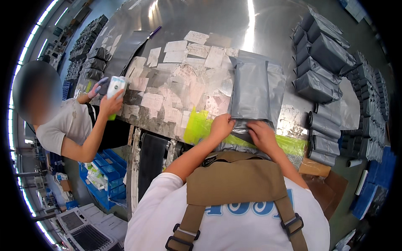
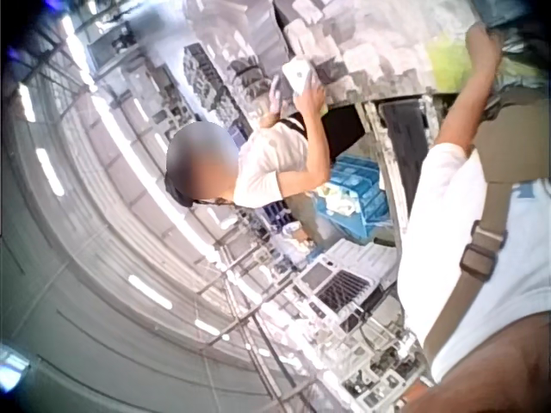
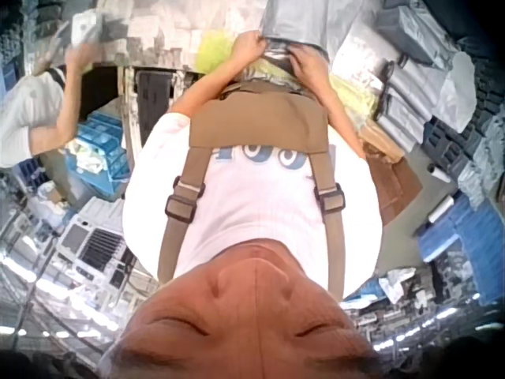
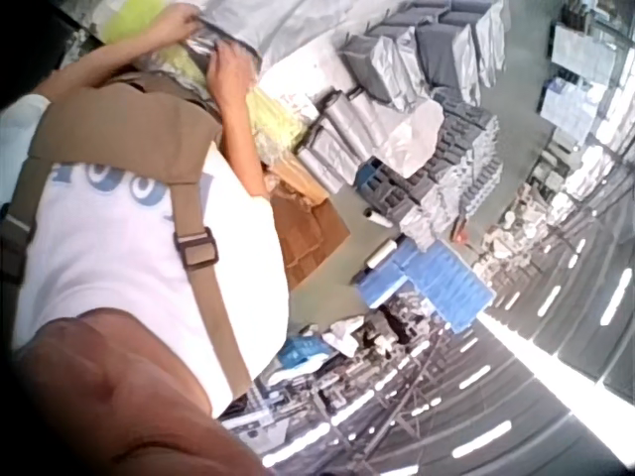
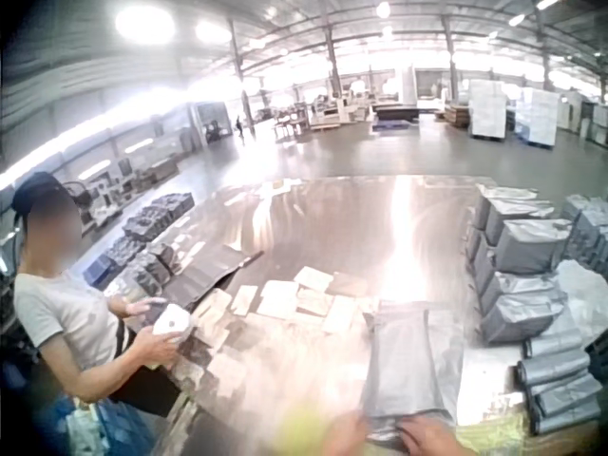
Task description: The person places bundles of white items into gray bags, seals the bags with adhesive strips, and sets them in stacks or on a conveyor belt.
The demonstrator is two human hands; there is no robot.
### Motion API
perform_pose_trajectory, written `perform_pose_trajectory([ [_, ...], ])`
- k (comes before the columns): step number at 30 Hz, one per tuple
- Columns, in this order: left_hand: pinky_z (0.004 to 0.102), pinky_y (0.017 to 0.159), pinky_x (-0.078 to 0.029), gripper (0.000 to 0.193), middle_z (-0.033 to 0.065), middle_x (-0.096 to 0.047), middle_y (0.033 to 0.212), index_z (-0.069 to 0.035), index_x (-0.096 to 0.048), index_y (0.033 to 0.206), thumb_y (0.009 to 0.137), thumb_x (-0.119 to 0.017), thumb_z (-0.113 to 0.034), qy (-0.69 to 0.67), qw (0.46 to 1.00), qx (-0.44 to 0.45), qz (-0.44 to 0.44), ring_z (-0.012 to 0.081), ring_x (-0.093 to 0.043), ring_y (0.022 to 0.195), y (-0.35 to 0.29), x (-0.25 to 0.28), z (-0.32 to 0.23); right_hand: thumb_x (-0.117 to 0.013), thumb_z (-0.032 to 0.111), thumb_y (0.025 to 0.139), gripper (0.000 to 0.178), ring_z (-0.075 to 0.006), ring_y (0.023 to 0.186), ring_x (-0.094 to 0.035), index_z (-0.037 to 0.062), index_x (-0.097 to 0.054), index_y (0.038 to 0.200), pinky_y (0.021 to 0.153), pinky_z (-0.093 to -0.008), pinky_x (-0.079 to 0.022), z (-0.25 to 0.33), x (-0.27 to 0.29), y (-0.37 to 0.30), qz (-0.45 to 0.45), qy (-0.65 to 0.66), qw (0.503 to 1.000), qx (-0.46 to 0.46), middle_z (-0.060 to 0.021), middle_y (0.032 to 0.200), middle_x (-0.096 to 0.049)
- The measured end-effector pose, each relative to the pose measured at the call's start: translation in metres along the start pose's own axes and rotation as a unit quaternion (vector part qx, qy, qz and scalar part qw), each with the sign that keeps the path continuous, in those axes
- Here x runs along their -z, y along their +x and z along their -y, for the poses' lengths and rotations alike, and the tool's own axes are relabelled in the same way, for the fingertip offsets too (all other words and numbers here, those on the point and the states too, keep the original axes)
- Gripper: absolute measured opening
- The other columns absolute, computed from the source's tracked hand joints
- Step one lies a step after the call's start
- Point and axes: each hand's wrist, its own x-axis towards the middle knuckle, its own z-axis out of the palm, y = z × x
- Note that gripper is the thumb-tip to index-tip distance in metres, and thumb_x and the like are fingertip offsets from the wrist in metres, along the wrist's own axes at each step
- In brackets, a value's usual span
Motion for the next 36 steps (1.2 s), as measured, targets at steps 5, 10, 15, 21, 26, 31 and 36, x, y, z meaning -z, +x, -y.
perform_pose_trajectory([
  [5,0.0313,0.052,-0.046,0.02,-0.0001,-0.056,0.059,0.0,-0.066,0.08,0.086,-0.065,-0.019,-0.134,0.988,0.076,0.01,0.0132,-0.058,0.055,0.002,0.008,0.013,-0.069,0.011,0.077,0.013,-0.0306,0.08,-0.062,0.0073,-0.068,0.09,0.066,-0.0405,-0.05,0.009,-0.022,0.021,0.071,-0.003,0.996,-0.057,-0.0095,0.087,-0.063],
  [10,0.0325,0.055,-0.056,0.015,0.0022,-0.058,0.071,-0.002,-0.063,0.085,0.089,-0.061,-0.016,-0.393,0.878,0.27,0.036,0.0148,-0.06,0.057,0.0,0.026,-0.008,-0.071,0.013,0.072,0.014,-0.0253,0.075,-0.06,0.0097,-0.068,0.085,0.061,-0.0365,-0.049,0.043,-0.032,0.042,-0.026,0.025,0.998,0.054,-0.0033,0.081,-0.06],
  [15,0.0353,0.058,-0.059,0.013,0.0034,-0.056,0.074,-0.003,-0.06,0.088,0.089,-0.059,-0.016,-0.455,0.833,0.311,0.042,0.0161,-0.061,0.061,0.002,0.028,-0.008,-0.069,0.009,0.064,0.014,-0.021,0.075,-0.059,0.0109,-0.064,0.078,0.062,-0.0334,-0.048,0.039,-0.033,0.032,-0.063,-0.047,0.979,0.187,-0.0022,0.078,-0.057],
  [21,0.0332,0.062,-0.058,0.012,0.0042,-0.062,0.08,-0.003,-0.062,0.091,0.091,-0.056,-0.013,-0.415,0.866,0.275,0.046,0.0156,-0.062,0.068,0.002,0.036,0.006,-0.066,0.0,0.079,0.012,-0.0271,0.072,-0.06,0.0051,-0.06,0.088,0.063,-0.033,-0.047,0.014,0.036,-0.073,-0.082,0.08,0.993,-0.006,-0.0104,0.081,-0.061],
  [26,0.0335,0.078,-0.053,0.024,0.0073,-0.065,0.098,-0.005,-0.064,0.109,0.087,-0.054,-0.004,-0.196,0.98,-0.014,-0.046,0.02,-0.062,0.086,-0.009,0.034,0.021,-0.065,0.004,0.083,0.007,-0.0143,0.072,-0.06,0.001,-0.064,0.089,0.07,-0.0301,-0.05,-0.053,0.14,-0.325,-0.039,-0.034,0.865,-0.499,-0.0091,0.088,-0.066],
  [31,0.0403,0.095,-0.043,0.051,0.0117,-0.054,0.128,-0.01,-0.057,0.125,0.075,-0.056,-0.003,0.2,0.856,-0.474,-0.048,0.0304,-0.052,0.116,0.004,0.064,0.02,-0.061,0.006,0.077,0.023,-0.033,0.095,-0.06,0.0087,-0.066,0.1,0.078,-0.043,-0.05,-0.032,0.143,-0.286,0.213,-0.302,0.82,-0.436,-0.0137,0.102,-0.061],
  [36,0.0416,0.095,-0.044,0.046,0.0091,-0.055,0.128,-0.011,-0.058,0.122,0.077,-0.055,-0.008,0.243,0.795,-0.555,0.01,0.0291,-0.052,0.118,0.028,0.067,0.016,-0.059,-0.002,0.071,0.04,-0.0309,0.105,-0.056,0.0126,-0.066,0.107,0.088,-0.0404,-0.046,-0.023,0.084,-0.065,0.002,-0.221,0.972,0.08,-0.0117,0.119,-0.058],
])
